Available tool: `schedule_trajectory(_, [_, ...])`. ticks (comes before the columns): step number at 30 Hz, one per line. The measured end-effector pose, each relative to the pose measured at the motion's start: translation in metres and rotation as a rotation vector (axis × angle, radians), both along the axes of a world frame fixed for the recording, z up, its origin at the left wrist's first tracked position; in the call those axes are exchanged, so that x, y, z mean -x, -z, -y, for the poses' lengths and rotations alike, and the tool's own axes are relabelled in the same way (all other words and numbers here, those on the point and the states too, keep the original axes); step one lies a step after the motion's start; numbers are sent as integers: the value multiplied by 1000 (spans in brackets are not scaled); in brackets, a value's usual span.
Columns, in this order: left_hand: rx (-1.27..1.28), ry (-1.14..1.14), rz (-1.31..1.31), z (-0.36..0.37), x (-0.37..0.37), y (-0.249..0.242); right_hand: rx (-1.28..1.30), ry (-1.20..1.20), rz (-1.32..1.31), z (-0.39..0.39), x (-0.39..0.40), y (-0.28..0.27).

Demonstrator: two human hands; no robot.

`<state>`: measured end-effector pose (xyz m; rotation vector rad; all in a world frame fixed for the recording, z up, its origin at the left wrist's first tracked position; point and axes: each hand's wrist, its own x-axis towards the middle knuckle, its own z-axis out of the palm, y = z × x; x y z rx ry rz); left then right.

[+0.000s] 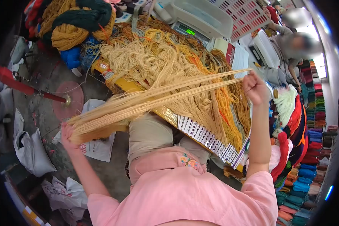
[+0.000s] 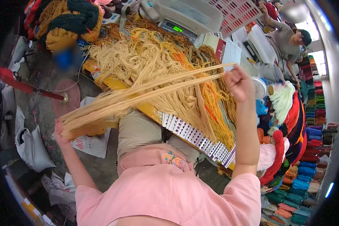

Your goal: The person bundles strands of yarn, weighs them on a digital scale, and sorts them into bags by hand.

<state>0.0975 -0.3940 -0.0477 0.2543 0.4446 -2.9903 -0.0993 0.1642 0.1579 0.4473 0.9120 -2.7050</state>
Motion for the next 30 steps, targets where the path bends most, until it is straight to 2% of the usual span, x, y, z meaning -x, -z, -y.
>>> schedule_trajectory(2, [117, -40, 58, 40, -33, 12, -101, 159, -51, -21, 32, -12])
schedule_trajectory(4, [425, 0, -10, 98, -71, 45, -92, 259, -76, -43, 68, -21])
schedule_trajectory(6, [704, -293, 956, 135, -98, 44, -29, 299, -101, -67, 104, -33])
schedule_trajectory(7, [643, -313, 1022, 157, -114, 46, 11, 287, -123, -78, 120, -37])
schedule_trajectory(10, [560, -446, 1226, 202, -182, 55, -349, 505, -252, -78, 150, -69])
schedule_trajectory(12, [556, -553, 1359, 206, -226, 53, -381, 454, -314, -80, 163, -92])
schedule_trajectory(13, [555, -577, 1407, 202, -240, 51, -208, -68, -488, -59, 150, -99])
schedule_trajectory(14, [553, -579, 1437, 195, -249, 51, -564, -41, -410, -24, 141, -106])
schedule_trajectory(15, [556, -539, 1432, 184, -250, 53, -490, -245, -595, -22, 138, -105])
schedule_trajectory(16, [564, -469, 1391, 165, -241, 54, -654, -426, -449, 51, 110, -110])
schedule_trajectory(17, [575, -359, 1306, 141, -228, 56, -625, -500, -488, 78, 99, -118])
schedule_trajectory(19, [688, -48, 720, 111, -222, 88, -672, -411, -557, 93, 111, -141])
schedule_trajectory(20, [693, -134, 960, 68, -188, 72, -501, -535, -611, 83, 136, -155])
schedule_trajectory(21, [685, -223, 1201, 30, -155, 56, -526, -504, -640, 67, 163, -168])
schedule_trajectory(22, [680, -228, 1183, 28, -155, 64, -549, -476, -671, 49, 189, -181])
schedule_trajectory(23, [655, -127, 907, 24, -164, 76, -652, -311, -610, 30, 207, -195])
schedule_trajectory(24, [628, -30, 633, 21, -167, 82, -703, -343, -674, -1, 233, -211])
schedule_trajectory(25, [630, -42, 621, 19, -164, 81, -750, -375, -736, -28, 252, -226])
schedule_trajectory(26, [564, 1, 612, 13, -160, 73, -971, -111, -770, -32, 251, -240])
schedule_trajectory(27, [501, 46, 602, 6, -156, 64, -978, 181, -798, -35, 254, -245])
schedule_trajectory(28, [451, 19, 792, -4, -144, 47, -1005, 474, -806, -29, 251, -249])
schedule_trajectory(30, [498, 21, 788, -11, -133, 55, -1381, -93, -838, -38, 259, -249])
